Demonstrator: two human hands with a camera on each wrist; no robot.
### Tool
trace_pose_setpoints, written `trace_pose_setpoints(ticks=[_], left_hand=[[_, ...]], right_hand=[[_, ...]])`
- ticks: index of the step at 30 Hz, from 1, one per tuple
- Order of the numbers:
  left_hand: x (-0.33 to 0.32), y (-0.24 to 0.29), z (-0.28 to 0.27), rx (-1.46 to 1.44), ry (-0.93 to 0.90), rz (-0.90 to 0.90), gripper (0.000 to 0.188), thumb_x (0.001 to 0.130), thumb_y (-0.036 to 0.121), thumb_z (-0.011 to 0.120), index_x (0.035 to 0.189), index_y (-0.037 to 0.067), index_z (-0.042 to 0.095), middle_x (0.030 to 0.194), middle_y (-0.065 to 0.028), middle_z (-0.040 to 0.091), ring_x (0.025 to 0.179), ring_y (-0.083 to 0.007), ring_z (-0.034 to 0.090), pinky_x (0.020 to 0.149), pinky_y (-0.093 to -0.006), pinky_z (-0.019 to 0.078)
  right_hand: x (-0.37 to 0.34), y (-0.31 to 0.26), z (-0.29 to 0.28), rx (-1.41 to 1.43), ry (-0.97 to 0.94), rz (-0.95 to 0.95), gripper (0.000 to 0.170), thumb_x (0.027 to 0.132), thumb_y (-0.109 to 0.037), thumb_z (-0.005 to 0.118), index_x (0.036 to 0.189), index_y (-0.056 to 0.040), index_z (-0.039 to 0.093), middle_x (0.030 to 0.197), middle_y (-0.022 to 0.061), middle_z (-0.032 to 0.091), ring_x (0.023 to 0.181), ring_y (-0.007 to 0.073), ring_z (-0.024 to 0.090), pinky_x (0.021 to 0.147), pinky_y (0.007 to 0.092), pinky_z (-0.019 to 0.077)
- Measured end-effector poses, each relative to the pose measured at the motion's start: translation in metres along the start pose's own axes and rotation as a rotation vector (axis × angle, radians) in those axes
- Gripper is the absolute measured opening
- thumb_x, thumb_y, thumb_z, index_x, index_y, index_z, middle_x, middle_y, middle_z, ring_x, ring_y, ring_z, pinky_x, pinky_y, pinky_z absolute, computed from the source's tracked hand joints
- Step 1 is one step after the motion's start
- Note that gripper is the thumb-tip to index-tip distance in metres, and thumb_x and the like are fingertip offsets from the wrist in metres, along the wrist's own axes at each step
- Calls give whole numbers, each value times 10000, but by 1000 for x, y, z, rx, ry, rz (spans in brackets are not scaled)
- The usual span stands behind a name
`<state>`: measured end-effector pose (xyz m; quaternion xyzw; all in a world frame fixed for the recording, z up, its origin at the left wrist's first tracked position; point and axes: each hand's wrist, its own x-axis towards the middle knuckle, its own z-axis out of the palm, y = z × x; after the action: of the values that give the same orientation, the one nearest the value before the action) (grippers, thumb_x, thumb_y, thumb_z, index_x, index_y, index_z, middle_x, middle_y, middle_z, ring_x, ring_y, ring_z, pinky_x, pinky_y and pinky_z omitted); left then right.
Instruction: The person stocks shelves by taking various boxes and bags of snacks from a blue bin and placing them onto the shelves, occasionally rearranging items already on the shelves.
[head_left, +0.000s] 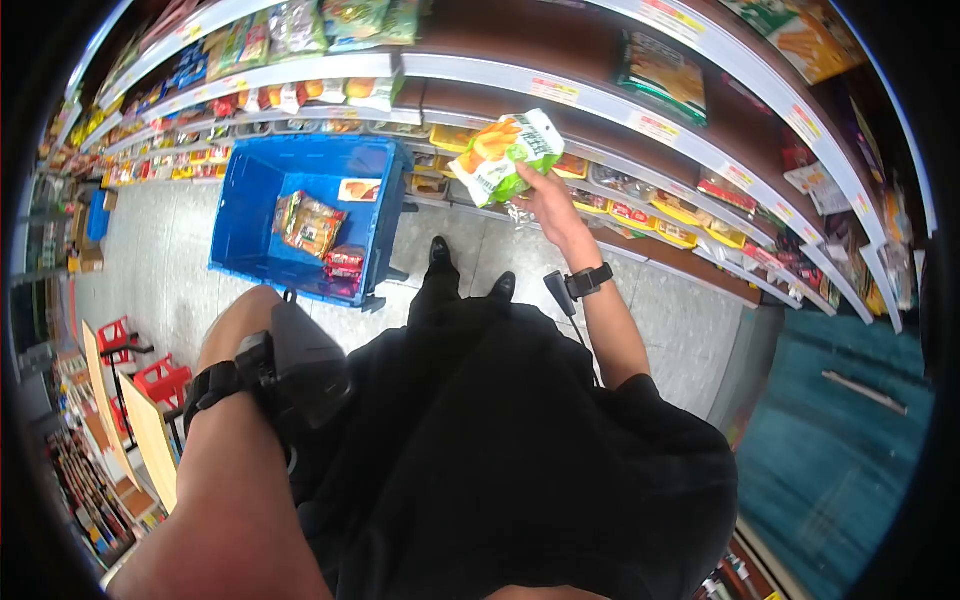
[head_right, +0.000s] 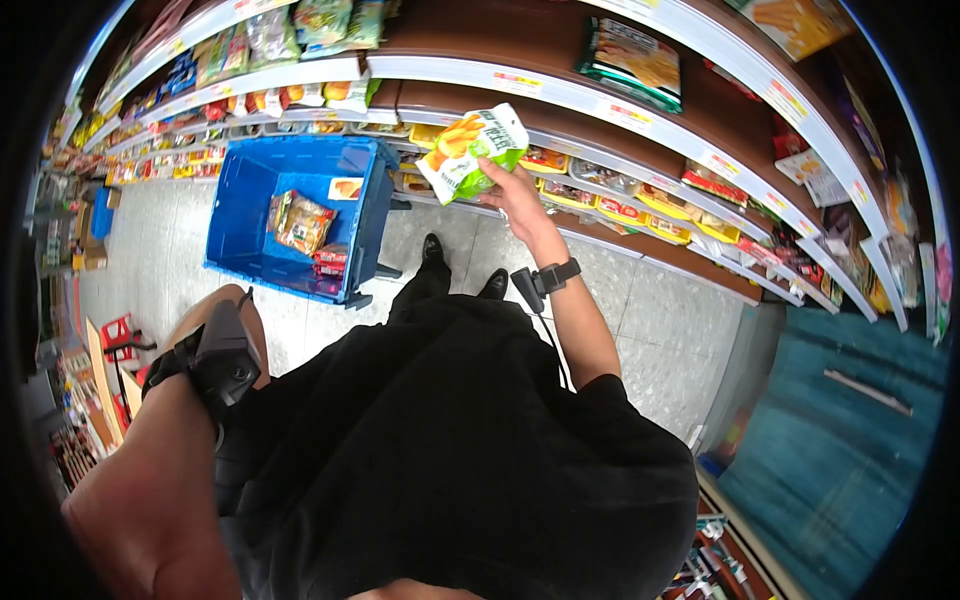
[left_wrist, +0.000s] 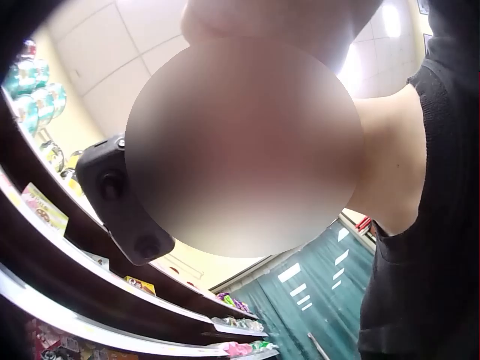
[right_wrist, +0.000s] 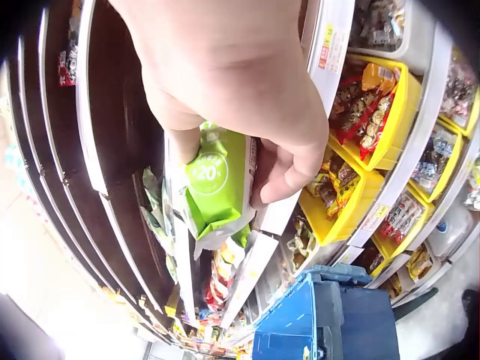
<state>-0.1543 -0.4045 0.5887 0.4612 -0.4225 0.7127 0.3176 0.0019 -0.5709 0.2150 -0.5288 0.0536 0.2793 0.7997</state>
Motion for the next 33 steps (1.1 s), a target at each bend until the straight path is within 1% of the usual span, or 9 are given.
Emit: trace_pose_setpoints(ticks=[4,6,9,12,21,25,27,30,33], left_hand=[[10,-6,-23,222,405,432,257,793,195,662,938,4,570,912,-54,604,897,-173,587,817,-309,474],[25,-2,-55,-239,-109,-152,258,785,184,662,946,3,572,939,-56,604,903,-175,578,806,-306,468],[3,-15,-57,-118,-243,-220,260,803,195,641,962,2,572,944,-49,604,878,-177,573,772,-296,463],[10,-30,-78,-22,39,7,206,824,182,605,931,9,571,908,-33,595,812,-163,556,724,-275,449],[15,-57,-168,-292,-3,-144,97,844,115,531,780,47,507,723,11,496,693,-111,497,617,-235,417],[-2,-88,-178,-322,136,-130,113,845,120,533,764,55,490,694,24,459,672,-102,486,613,-232,413],[4,-94,-213,-422,-95,-218,115,847,136,542,774,57,501,712,23,489,675,-98,495,610,-229,410],[-6,-87,-221,-127,100,-244,103,850,136,544,788,59,516,735,20,521,693,-98,519,611,-227,410],[-5,-102,-247,-341,-15,-339,86,857,136,542,818,60,536,769,15,554,721,-100,544,625,-231,418]], right_hand=[[29,1,6,19,1,3,388,897,-345,602,1202,-123,511,1122,13,592,979,129,559,784,302,441],[41,-4,16,22,4,-10,386,886,-351,618,1183,-121,525,1100,7,600,944,123,569,767,290,444],[56,-17,36,40,36,-51,373,882,-359,627,1155,-119,543,1061,-1,612,868,109,575,728,258,446],[79,-25,45,-11,24,-69,392,882,-376,628,1154,-110,533,1023,4,616,799,105,558,685,249,441],[152,-28,37,-58,79,-10,354,902,-295,604,1151,-50,548,1036,51,609,778,154,579,606,259,456],[162,-36,45,-112,201,-17,289,975,-229,463,1223,-84,483,1172,103,538,1006,206,542,746,328,479],[167,-38,48,-24,245,-77,260,984,-201,440,1218,-96,484,1214,117,514,1065,229,520,840,363,484],[178,-37,54,-57,359,-188,273,974,-178,471,1232,-89,475,1257,117,482,1142,238,487,956,396,456],[187,-34,53,-95,477,-292,328,946,-145,522,1260,-71,460,1274,106,472,1155,216,482,1003,397,438]])
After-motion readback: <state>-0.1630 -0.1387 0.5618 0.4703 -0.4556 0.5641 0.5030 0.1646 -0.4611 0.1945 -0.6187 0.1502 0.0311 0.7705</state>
